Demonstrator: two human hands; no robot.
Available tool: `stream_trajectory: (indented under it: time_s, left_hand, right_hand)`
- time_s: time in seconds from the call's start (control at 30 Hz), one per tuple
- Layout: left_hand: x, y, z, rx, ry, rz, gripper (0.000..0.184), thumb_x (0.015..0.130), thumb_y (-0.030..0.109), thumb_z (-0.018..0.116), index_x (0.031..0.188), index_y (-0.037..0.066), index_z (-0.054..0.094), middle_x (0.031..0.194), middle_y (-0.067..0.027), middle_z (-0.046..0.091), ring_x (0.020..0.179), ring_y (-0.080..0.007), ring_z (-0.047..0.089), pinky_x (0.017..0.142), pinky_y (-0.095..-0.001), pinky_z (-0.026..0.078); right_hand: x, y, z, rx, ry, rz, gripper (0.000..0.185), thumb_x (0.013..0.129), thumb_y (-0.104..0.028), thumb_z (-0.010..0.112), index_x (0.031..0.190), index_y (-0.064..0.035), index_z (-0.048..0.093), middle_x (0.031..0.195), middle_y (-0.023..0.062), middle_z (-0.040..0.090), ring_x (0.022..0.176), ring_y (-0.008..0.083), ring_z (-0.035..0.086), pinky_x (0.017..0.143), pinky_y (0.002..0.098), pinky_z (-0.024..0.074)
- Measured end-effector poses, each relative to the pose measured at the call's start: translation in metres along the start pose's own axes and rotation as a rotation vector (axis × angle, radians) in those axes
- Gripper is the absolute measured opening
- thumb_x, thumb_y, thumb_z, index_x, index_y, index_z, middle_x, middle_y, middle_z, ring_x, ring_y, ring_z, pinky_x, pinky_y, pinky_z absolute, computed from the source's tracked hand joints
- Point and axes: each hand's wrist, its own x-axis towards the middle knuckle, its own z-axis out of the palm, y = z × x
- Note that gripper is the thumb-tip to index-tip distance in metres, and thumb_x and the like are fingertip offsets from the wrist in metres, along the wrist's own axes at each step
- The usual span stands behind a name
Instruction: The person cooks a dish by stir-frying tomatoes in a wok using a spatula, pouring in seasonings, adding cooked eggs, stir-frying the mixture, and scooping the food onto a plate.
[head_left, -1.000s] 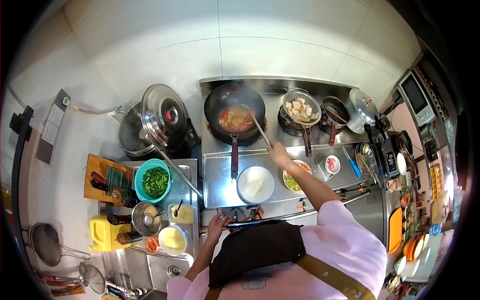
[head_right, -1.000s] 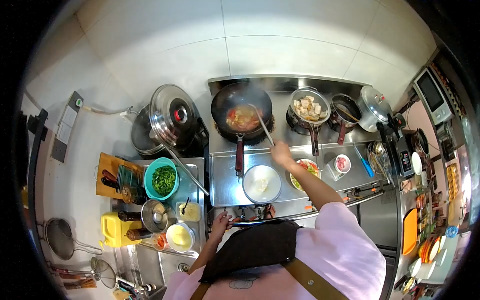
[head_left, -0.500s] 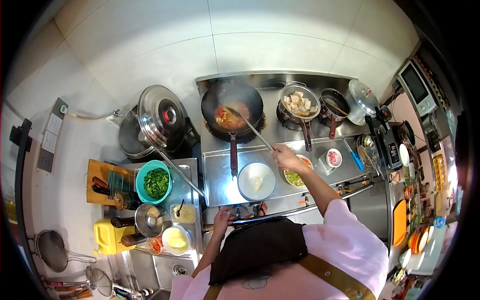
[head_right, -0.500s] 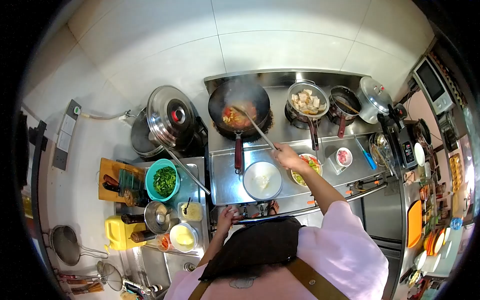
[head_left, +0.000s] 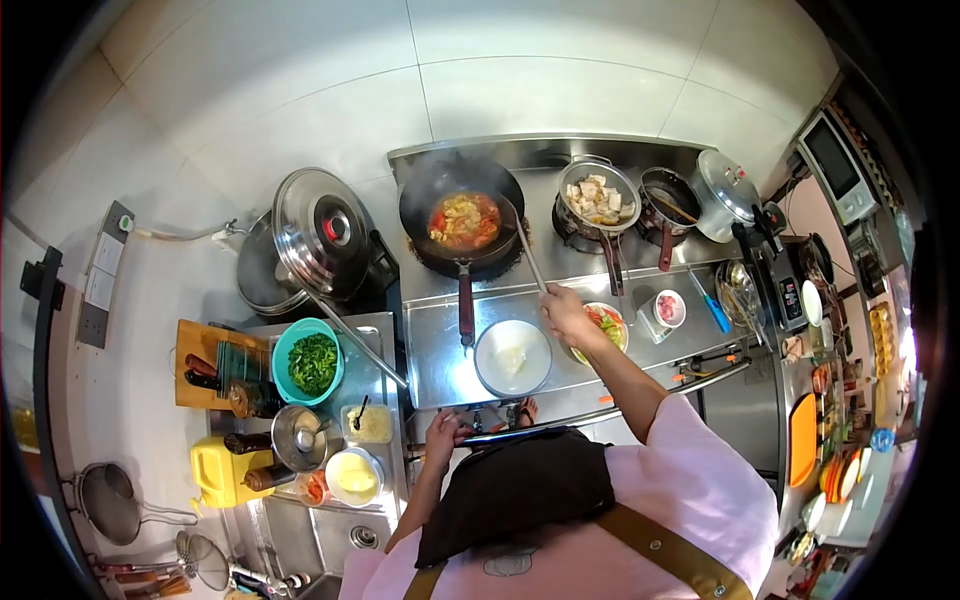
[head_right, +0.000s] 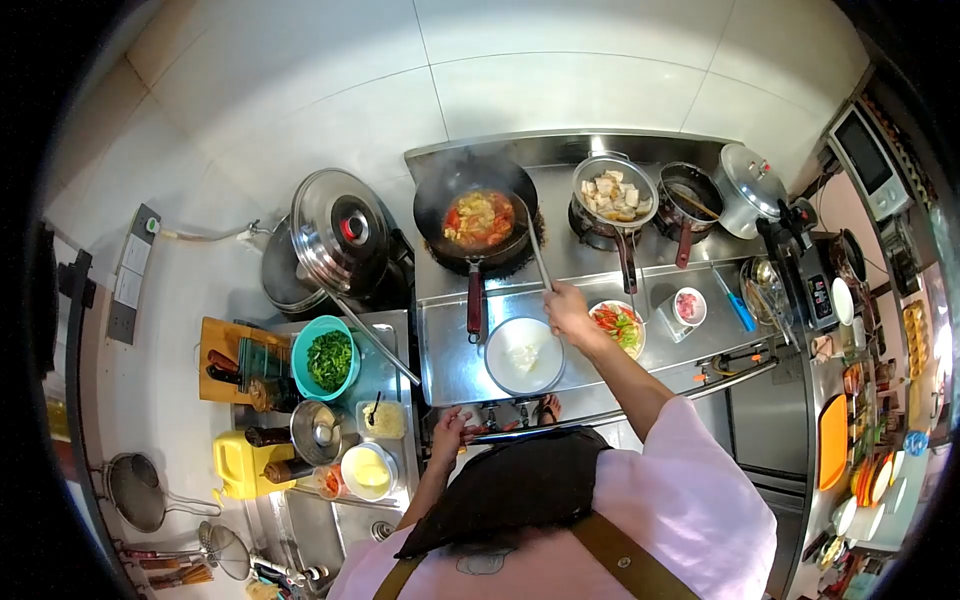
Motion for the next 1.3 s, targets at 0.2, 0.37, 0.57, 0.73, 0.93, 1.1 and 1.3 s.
stream_trajectory:
  time_s: [0.2,0.37,0.57,0.73,0.93,1.1,1.3]
  left_hand:
    - [0.011,-0.019,0.001,0.025,-0.046,-0.016,0.045,0.099,0.018,0.056,0.139,0.001,0.043,0.112,-0.0117,0.064,0.082,-0.0150,0.064,0.066,-0.0240,0.052]
    - [0.014,-0.021,-0.003,-0.010,-0.045,0.003,0.046,0.098,0.019,0.057,0.138,0.001,0.043,0.107,-0.0104,0.065,0.084,-0.0148,0.065,0.067,-0.0243,0.053]
    - [0.009,-0.024,-0.002,-0.020,-0.031,-0.007,0.046,0.099,0.018,0.057,0.138,-0.001,0.043,0.101,-0.0099,0.067,0.085,-0.0160,0.067,0.069,-0.0258,0.054]
    - [0.011,-0.027,-0.004,-0.022,-0.037,0.014,0.046,0.099,0.018,0.057,0.137,-0.002,0.042,0.098,-0.0099,0.067,0.085,-0.0167,0.067,0.070,-0.0267,0.055]
    - [0.008,-0.019,-0.001,-0.058,-0.028,0.013,0.043,0.099,0.017,0.057,0.135,-0.002,0.043,0.096,-0.0105,0.067,0.082,-0.0156,0.066,0.067,-0.0248,0.053]
    - [0.005,-0.015,0.002,-0.061,-0.033,-0.002,0.043,0.098,0.016,0.057,0.135,-0.001,0.043,0.099,-0.0108,0.067,0.080,-0.0150,0.064,0.064,-0.0235,0.050]
    - [0.009,-0.022,-0.003,-0.063,-0.005,0.006,0.046,0.098,0.017,0.058,0.137,-0.001,0.042,0.104,-0.0106,0.067,0.083,-0.0145,0.064,0.065,-0.0242,0.051]
  right_hand:
    - [0.018,0.002,0.011,0.409,-0.191,0.077,0.010,0.099,-0.017,0.051,0.098,-0.0074,0.053,0.065,-0.0015,0.044,0.041,0.0075,0.034,0.034,0.0247,0.0253]
    - [0.008,-0.024,-0.002,0.123,-0.140,0.015,0.012,0.099,-0.017,0.049,0.097,-0.0063,0.053,0.064,-0.0015,0.045,0.042,0.0076,0.036,0.034,0.0258,0.0279]
    - [0.024,-0.007,0.001,0.068,-0.175,0.000,0.012,0.099,-0.017,0.049,0.097,-0.0060,0.053,0.063,-0.0018,0.045,0.040,0.0071,0.037,0.033,0.0256,0.0273]
    - [0.011,-0.007,0.014,0.084,-0.238,-0.049,0.009,0.098,-0.018,0.050,0.098,-0.0088,0.052,0.065,-0.0031,0.044,0.038,0.0057,0.032,0.032,0.0229,0.0247]
    - [0.005,-0.012,0.015,0.209,-0.326,0.055,0.009,0.099,-0.018,0.050,0.100,-0.0092,0.052,0.066,-0.0029,0.045,0.039,0.0050,0.032,0.032,0.0223,0.0251]
    - [0.033,0.013,0.017,0.153,-0.276,0.058,0.011,0.098,-0.020,0.051,0.098,-0.0093,0.053,0.065,-0.0027,0.045,0.039,0.0047,0.033,0.032,0.0223,0.0249]
    - [0.032,0.001,0.017,0.109,-0.249,0.042,0.010,0.098,-0.020,0.052,0.096,-0.0105,0.052,0.066,-0.0028,0.046,0.040,0.0046,0.033,0.032,0.0227,0.0246]
